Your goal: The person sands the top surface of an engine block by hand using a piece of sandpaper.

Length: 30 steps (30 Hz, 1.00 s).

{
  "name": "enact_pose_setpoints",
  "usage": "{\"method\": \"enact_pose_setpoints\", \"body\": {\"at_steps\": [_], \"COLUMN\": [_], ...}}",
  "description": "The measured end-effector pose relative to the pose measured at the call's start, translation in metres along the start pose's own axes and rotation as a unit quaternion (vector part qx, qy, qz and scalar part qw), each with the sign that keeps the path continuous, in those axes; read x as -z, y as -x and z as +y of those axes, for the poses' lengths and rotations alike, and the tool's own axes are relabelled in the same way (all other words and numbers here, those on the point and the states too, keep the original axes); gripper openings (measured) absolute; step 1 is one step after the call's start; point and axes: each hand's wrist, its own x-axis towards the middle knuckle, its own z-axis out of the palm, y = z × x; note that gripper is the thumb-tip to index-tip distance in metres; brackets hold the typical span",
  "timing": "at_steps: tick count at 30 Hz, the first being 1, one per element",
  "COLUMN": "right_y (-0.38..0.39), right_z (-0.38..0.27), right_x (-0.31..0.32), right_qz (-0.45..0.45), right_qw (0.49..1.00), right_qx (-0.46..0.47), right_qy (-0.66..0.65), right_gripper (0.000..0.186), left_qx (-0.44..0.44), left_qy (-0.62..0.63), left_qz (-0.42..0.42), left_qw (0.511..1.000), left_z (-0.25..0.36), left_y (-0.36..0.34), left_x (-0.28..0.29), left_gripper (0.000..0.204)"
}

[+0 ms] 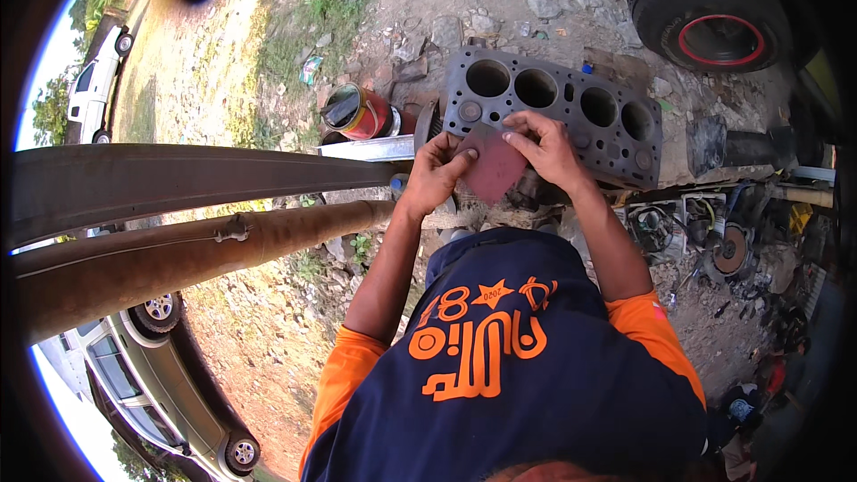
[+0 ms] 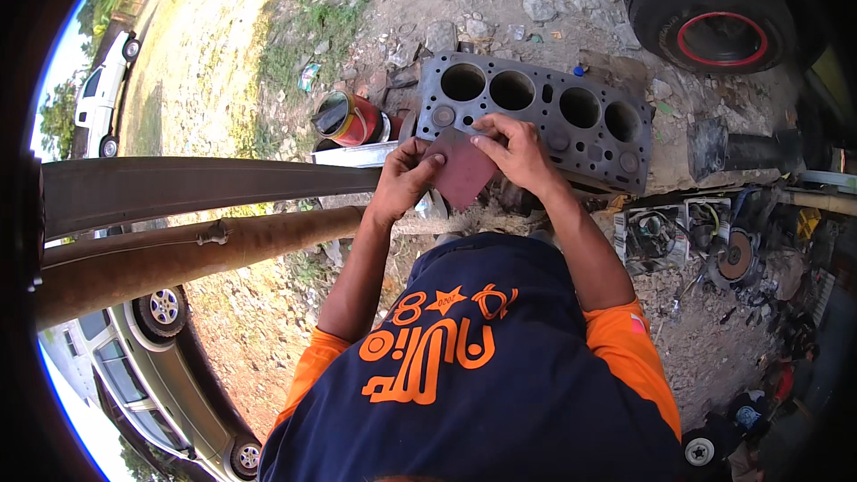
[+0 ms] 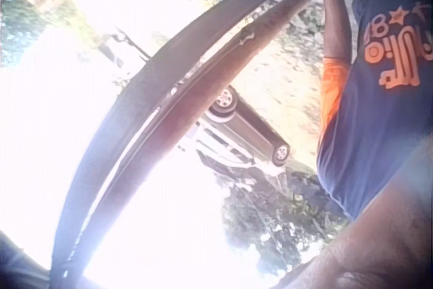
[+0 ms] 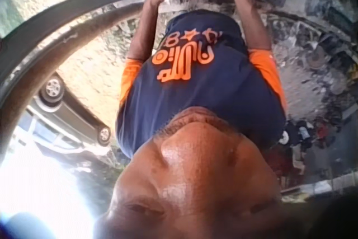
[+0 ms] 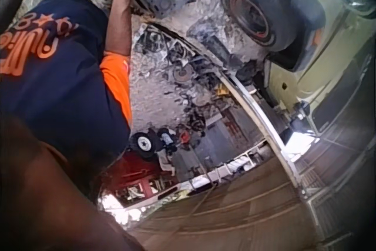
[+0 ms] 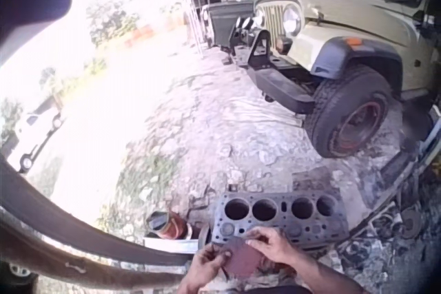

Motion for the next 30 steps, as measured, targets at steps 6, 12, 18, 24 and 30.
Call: {"method": "enact_pose_setpoints", "body": {"at_steps": [6, 12, 18, 24, 30], "right_y": [0.02, 0.061, 0.069, 0.068, 0.068], "right_z": [0.023, 0.051, 0.085, 0.087, 0.086], "right_x": [0.043, 0.1, 0.128, 0.124, 0.127], "right_qz": [0.219, 0.329, 0.381, 0.371, 0.358], "right_qw": [0.957, 0.893, 0.836, 0.83, 0.841], "right_qx": [0.127, 0.121, 0.04, 0.004, 0.013], "right_qy": [0.139, 0.281, 0.392, 0.416, 0.404], "right_gripper": [0.019, 0.019, 0.029, 0.032, 0.028], "left_qx": [-0.09, -0.165, -0.262, -0.215, -0.162], "left_qy": [-0.01, -0.308, -0.592, -0.565, -0.559], "left_qz": [0.154, 0.198, 0.166, 0.116, 0.096], "left_qw": [0.984, 0.916, 0.744, 0.788, 0.807], "left_z": [0.04, 0.056, 0.023, 0.025, 0.039], "left_y": [-0.017, -0.053, -0.097, -0.098, -0.094], "left_x": [0.017, 0.023, 0.035, 0.036, 0.028], "left_gripper": [0.009, 0.024, 0.034, 0.039, 0.048]}}
